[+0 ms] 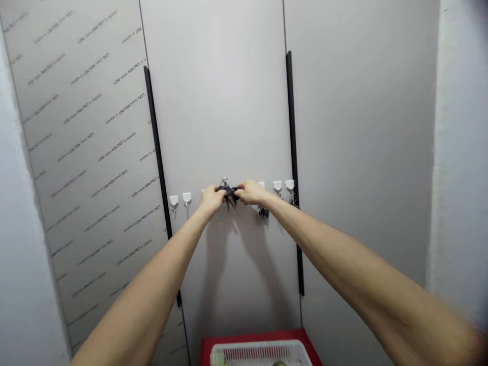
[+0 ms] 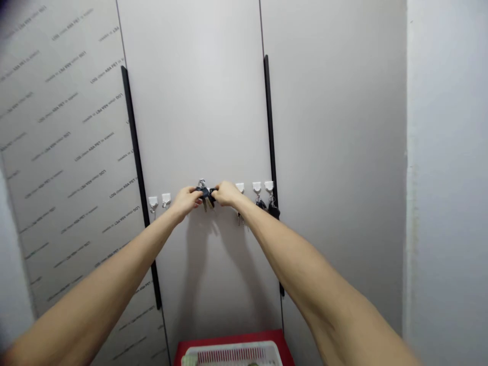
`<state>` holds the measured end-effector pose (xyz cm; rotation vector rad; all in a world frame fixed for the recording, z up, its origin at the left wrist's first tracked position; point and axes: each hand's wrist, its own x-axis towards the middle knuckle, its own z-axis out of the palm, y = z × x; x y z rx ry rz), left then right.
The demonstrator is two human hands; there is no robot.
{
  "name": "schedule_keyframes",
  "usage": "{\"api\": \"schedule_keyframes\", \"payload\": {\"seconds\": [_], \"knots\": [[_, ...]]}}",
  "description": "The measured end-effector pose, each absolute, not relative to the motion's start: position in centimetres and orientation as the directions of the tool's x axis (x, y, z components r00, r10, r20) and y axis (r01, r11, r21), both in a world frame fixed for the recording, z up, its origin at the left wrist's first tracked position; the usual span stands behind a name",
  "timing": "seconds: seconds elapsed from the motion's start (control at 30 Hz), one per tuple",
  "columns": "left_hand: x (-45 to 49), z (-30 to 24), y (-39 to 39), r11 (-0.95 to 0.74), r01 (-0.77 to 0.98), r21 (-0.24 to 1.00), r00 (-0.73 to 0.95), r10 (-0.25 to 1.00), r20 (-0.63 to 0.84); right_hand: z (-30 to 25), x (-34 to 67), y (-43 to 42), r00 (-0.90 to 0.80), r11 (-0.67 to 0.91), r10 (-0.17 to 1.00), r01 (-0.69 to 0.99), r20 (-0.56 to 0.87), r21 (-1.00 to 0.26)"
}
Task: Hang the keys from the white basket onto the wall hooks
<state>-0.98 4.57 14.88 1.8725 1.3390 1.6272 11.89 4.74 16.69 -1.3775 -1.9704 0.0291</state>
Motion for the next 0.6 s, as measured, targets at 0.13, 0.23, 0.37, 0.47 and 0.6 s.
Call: {"api": "schedule_keyframes", "payload": {"seconds": [0.13, 0.23, 0.37, 0.47, 0.6], "knots": [[-0.7, 12.1, 3.1, -0.510, 0.510, 0.693, 0.175, 0.850, 0.497, 13.2, 12.4, 2.7, -0.355, 0.522, 0.814, 0.794, 0.459, -0.312], [-1.4, 8.8, 2.3, -0.414, 0.382, 0.826, 0.268, 0.905, 0.330, 7.0, 14.1, 0.5, -0.482, 0.554, 0.832, 0.710, 0.274, -0.434], [-2.3, 8.4, 2.9, -0.328, 0.155, 0.932, 0.079, 0.945, 0.319, -1.2, 15.7, -1.8, -0.542, 0.487, 0.840, 0.739, 0.018, -0.465], [-2.5, 11.5, 3.7, -0.396, 0.080, 0.915, -0.087, 0.912, 0.402, -4.0, 16.1, -2.2, -0.522, 0.434, 0.851, 0.758, -0.054, -0.487], [-2.2, 16.0, 4.3, -0.414, 0.381, 0.827, -0.009, 0.893, 0.451, -4.3, 16.0, -1.8, -0.502, 0.404, 0.863, 0.756, -0.060, -0.516]]}}
